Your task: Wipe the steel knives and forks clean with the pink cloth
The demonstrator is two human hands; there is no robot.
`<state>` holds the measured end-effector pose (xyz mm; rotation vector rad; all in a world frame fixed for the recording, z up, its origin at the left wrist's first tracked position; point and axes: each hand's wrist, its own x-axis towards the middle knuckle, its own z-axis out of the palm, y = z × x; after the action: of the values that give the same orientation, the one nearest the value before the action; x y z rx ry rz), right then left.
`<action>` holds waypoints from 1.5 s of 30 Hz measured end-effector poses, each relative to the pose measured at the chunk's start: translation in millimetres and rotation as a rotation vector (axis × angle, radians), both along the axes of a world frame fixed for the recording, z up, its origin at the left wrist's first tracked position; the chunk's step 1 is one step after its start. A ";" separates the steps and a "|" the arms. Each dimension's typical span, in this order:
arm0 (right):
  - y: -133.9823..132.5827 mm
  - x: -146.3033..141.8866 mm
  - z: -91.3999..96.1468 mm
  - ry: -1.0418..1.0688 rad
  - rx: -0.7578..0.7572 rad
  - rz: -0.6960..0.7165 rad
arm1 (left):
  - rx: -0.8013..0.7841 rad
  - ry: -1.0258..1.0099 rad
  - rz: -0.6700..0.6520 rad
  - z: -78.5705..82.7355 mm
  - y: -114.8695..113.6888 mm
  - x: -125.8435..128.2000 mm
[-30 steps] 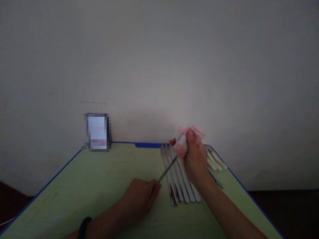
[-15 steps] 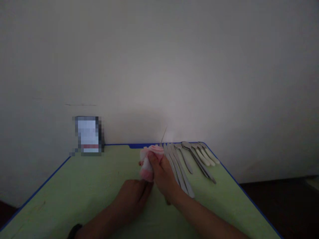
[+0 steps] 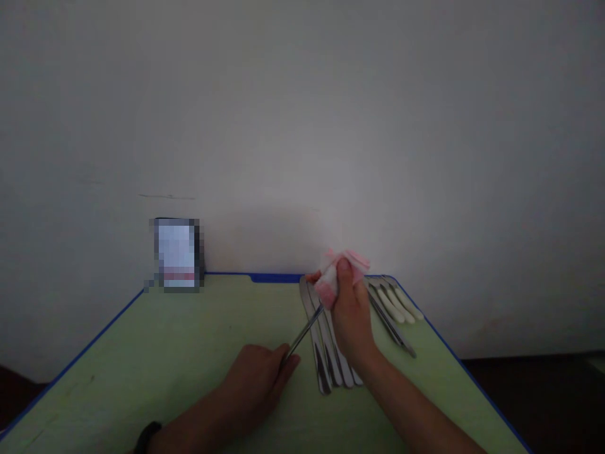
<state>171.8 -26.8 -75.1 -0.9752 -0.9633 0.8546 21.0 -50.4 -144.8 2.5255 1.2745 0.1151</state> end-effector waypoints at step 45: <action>-10.4 -7.5 9.4 -0.090 -0.008 0.163 | -0.158 -0.458 -0.068 -1.3 18.4 -15.3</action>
<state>164.3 -37.3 -65.8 -0.9583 -1.1286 0.9573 5.7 -31.9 -146.1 2.2299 0.9713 0.5217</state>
